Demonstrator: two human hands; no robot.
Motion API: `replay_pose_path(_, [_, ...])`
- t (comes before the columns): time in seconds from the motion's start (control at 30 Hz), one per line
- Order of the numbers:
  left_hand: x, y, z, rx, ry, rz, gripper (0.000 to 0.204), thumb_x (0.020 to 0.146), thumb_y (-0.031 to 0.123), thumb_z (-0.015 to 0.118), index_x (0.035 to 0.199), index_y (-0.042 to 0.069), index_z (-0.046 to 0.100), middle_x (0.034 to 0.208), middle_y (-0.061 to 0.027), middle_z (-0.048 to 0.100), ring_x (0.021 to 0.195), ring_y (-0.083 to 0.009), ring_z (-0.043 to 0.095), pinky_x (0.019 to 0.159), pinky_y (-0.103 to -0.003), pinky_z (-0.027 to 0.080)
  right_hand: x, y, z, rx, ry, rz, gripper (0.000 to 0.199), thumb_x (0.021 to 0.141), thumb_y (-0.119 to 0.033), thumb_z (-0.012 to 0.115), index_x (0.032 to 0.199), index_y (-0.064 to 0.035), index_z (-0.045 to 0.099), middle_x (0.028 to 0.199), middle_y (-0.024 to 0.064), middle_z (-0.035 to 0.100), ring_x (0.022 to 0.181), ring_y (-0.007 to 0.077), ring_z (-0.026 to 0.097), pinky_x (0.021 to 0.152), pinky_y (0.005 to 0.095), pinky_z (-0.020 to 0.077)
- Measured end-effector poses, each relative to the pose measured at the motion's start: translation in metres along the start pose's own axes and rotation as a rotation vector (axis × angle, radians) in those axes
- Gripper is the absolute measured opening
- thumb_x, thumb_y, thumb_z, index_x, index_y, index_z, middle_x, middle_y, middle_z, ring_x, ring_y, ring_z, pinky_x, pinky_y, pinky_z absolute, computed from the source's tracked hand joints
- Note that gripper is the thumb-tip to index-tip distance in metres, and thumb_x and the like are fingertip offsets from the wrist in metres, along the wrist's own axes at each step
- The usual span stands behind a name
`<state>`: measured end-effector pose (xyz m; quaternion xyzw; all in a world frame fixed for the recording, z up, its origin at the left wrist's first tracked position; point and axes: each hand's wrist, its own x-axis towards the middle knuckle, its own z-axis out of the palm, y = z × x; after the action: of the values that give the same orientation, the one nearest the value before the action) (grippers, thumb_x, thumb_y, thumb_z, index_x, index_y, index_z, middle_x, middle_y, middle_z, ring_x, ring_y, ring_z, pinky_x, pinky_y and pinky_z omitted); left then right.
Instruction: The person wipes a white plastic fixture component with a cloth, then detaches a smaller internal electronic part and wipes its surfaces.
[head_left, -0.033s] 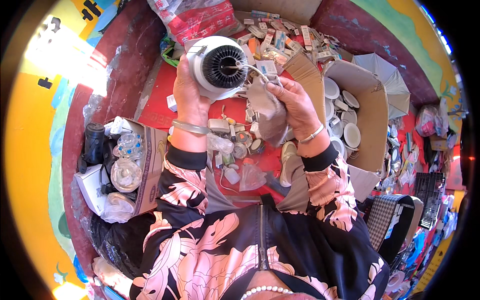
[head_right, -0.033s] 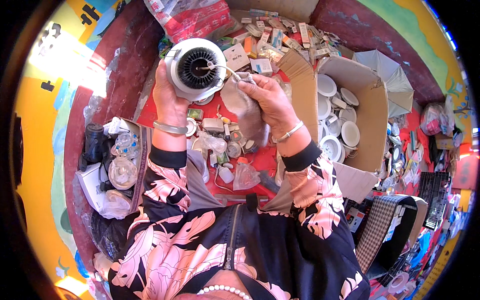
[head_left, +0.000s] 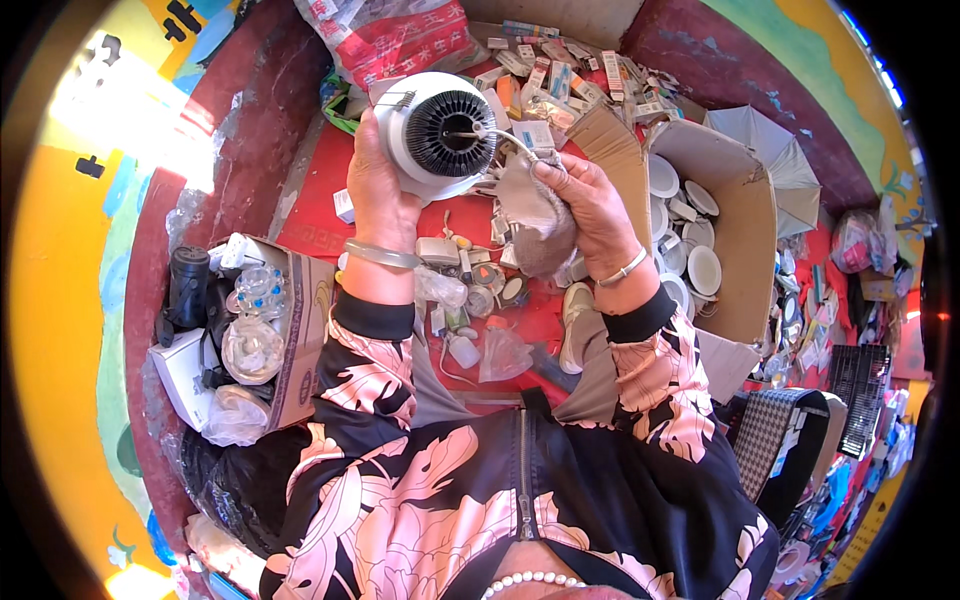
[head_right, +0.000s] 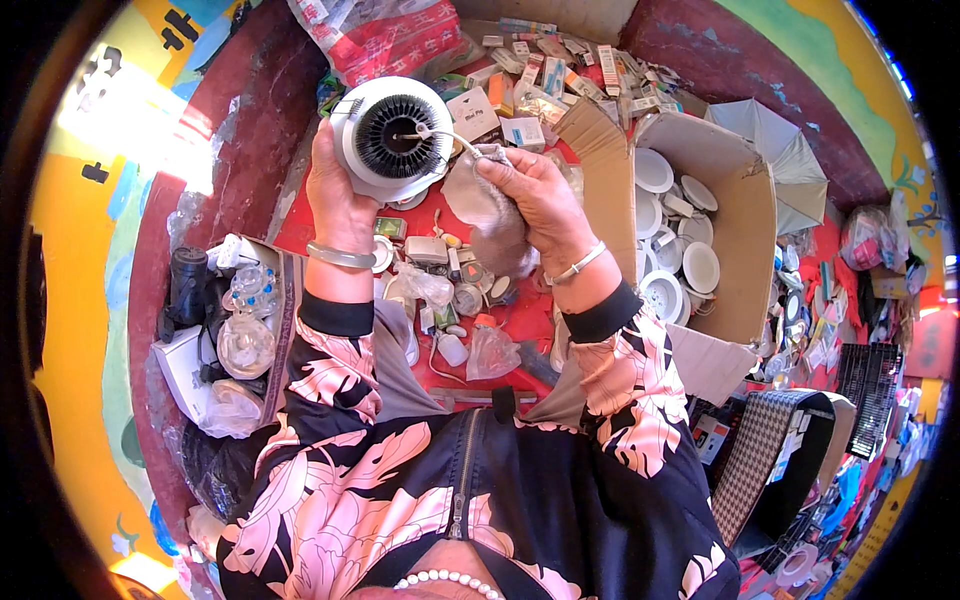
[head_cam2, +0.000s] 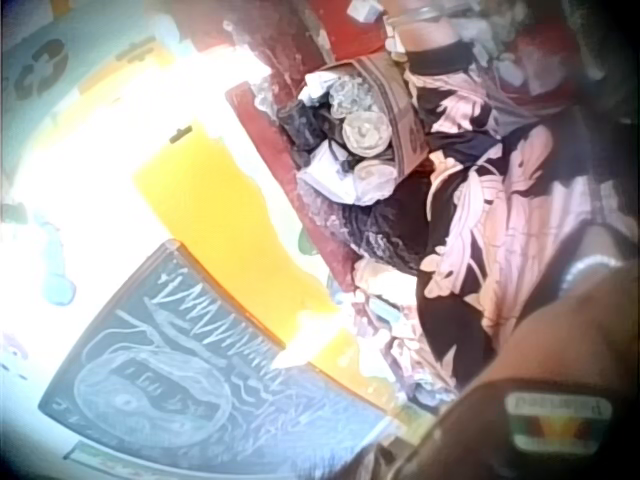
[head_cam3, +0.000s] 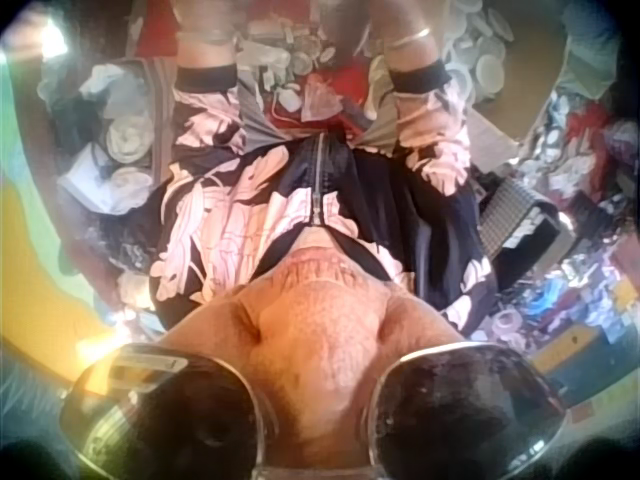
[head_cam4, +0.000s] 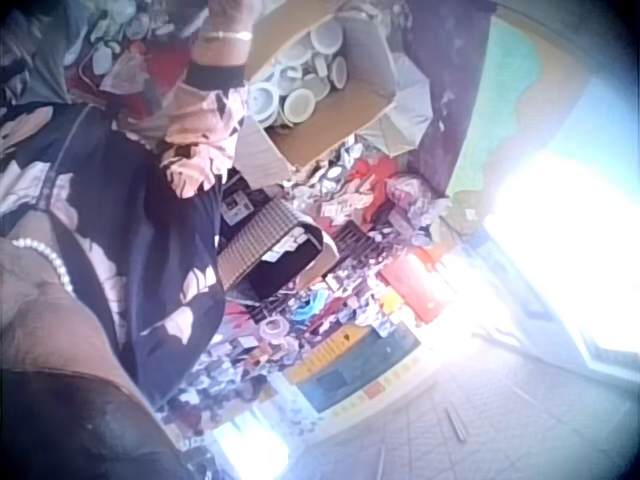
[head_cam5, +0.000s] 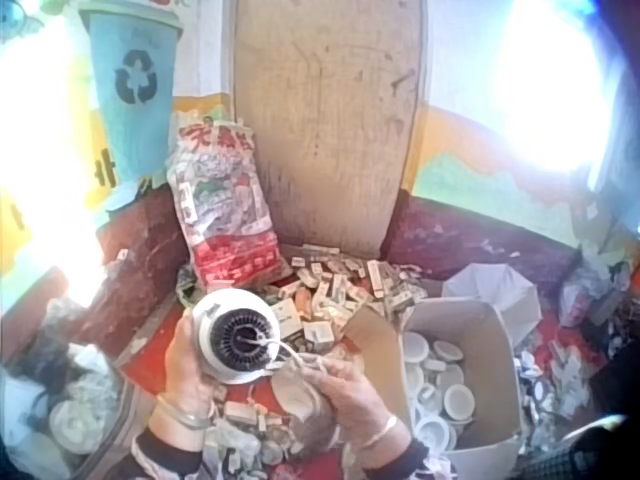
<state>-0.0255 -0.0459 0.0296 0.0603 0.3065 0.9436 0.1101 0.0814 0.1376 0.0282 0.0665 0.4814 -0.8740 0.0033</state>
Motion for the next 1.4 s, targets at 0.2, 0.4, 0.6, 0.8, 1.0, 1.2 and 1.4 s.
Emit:
replay_pose_path(0.2, [0.0,-0.001,0.003,0.074,0.082,0.005,0.042,0.088,0.034,0.058,0.114,0.001,0.054,0.108,-0.0118,0.061,0.096,-0.023,0.061,0.085,-0.037,0.051,0.002,0.003,-0.004,-0.04,0.068,0.036,0.014,0.089,-0.016,0.058,0.092,-0.0022,0.063,0.08,-0.0008,0.063,0.066,0.0062,0.059,0.06,0.0198,0.0485])
replay_pose_path(0.4, [0.004,0.003,-0.007,-0.025,0.087,0.067,0.043,0.086,0.034,0.059,0.114,0.002,0.053,0.109,-0.0115,0.061,0.098,-0.0245,0.06,0.087,-0.039,0.05,-0.003,-0.009,-0.018,-0.078,-0.181,0.075,0.032,0.086,-0.009,0.059,0.115,0.004,0.054,0.099,0.0059,0.062,0.085,0.0105,0.06,0.079,0.0242,0.0484])
replay_pose_path(0.6, [0.004,0.007,-0.005,-0.063,0.113,0.073,0.041,0.087,0.031,0.059,0.115,0.003,0.053,0.11,-0.0118,0.061,0.099,-0.025,0.06,0.088,-0.04,0.05,-0.004,-0.006,-0.006,-0.141,-0.081,0.013,0.017,0.086,-0.015,0.062,0.094,-0.0006,0.063,0.077,-0.0015,0.062,0.067,0.0053,0.057,0.061,0.0172,0.0458])
replay_pose_path(0.8, [0.005,0.009,-0.008,-0.038,0.098,0.047,0.04,0.087,0.032,0.059,0.114,0.003,0.054,0.111,-0.0116,0.061,0.098,-0.0246,0.06,0.087,-0.039,0.05,-0.006,-0.007,-0.001,-0.135,-0.002,0.036,0.027,0.091,-0.027,0.054,0.087,-0.0017,0.064,0.076,0.001,0.063,0.064,0.0062,0.057,0.058,0.019,0.0441])
replay_pose_path(1.0, [-0.001,0.007,0.0,0.032,-0.022,0.035,0.042,0.088,0.034,0.057,0.116,0.002,0.053,0.111,-0.0106,0.06,0.098,-0.0224,0.06,0.087,-0.036,0.049,-0.001,0.004,0.008,0.054,0.053,-0.021,0.021,0.091,-0.021,0.055,0.093,-0.0009,0.063,0.08,0.0026,0.064,0.075,0.0074,0.059,0.066,0.022,0.048])
replay_pose_path(1.2, [-0.004,0.002,0.008,0.06,-0.003,0.011,0.042,0.09,0.034,0.054,0.116,0.001,0.053,0.11,-0.0106,0.06,0.099,-0.0224,0.059,0.087,-0.036,0.049,0.003,0.009,0.003,0.037,0.077,-0.06,0.02,0.091,-0.021,0.057,0.096,-0.0028,0.062,0.08,0.0009,0.064,0.067,0.007,0.059,0.061,0.0203,0.0487])
replay_pose_path(1.4, [0.005,0.001,-0.004,-0.022,0.148,0.065,0.04,0.091,0.032,0.051,0.116,0.001,0.052,0.111,-0.0125,0.06,0.1,-0.0254,0.059,0.088,-0.04,0.049,-0.003,-0.004,-0.005,-0.007,-0.035,0.06,0.022,0.091,-0.021,0.057,0.099,-0.0013,0.062,0.081,0.0003,0.064,0.067,0.0066,0.059,0.06,0.0202,0.0489])
